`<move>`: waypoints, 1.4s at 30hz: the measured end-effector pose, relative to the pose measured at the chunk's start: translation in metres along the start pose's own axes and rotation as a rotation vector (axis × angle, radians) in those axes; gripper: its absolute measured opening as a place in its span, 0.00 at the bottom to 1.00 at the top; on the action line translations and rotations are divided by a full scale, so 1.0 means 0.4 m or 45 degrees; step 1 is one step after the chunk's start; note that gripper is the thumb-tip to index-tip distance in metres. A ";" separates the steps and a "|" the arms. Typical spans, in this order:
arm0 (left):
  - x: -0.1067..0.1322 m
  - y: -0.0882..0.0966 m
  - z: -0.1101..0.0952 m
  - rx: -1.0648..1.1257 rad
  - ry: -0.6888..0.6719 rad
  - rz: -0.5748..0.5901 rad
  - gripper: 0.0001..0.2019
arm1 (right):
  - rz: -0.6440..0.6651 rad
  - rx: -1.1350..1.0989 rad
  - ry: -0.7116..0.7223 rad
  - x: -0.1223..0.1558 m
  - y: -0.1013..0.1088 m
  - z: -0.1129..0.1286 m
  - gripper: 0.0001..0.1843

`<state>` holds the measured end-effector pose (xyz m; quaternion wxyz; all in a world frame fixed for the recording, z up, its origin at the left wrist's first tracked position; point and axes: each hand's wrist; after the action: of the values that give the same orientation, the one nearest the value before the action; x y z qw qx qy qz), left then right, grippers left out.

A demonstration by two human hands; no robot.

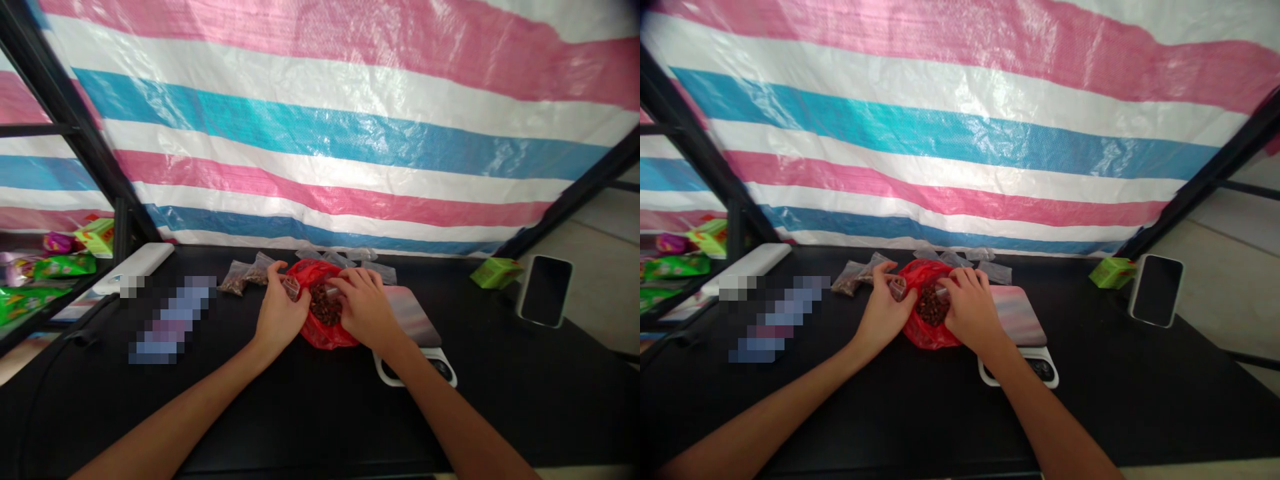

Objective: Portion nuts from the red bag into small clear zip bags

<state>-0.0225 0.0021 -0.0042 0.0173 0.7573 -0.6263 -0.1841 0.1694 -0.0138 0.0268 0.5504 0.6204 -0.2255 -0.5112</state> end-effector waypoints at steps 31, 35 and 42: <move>-0.037 0.056 -0.008 -0.514 -0.777 -0.214 0.22 | -0.130 -0.372 0.144 0.000 0.024 0.038 0.24; -0.018 0.044 -0.003 -0.403 -0.927 0.180 0.23 | -0.109 -0.508 0.319 0.009 0.030 0.064 0.16; 0.009 0.037 -0.005 -0.095 -0.817 0.425 0.34 | -0.340 -0.897 0.103 0.009 0.030 0.039 0.06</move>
<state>-0.0353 -0.0050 0.0007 -0.1227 0.5472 -0.7077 -0.4298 0.1603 -0.0276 0.0385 0.6670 0.4368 0.0688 -0.5997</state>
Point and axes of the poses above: each hand's wrist, its own x-axis away from the middle knuckle, its own y-axis out of the back of the hand, z = x × y, and after that the axes turned 2 degrees about z, right-handed
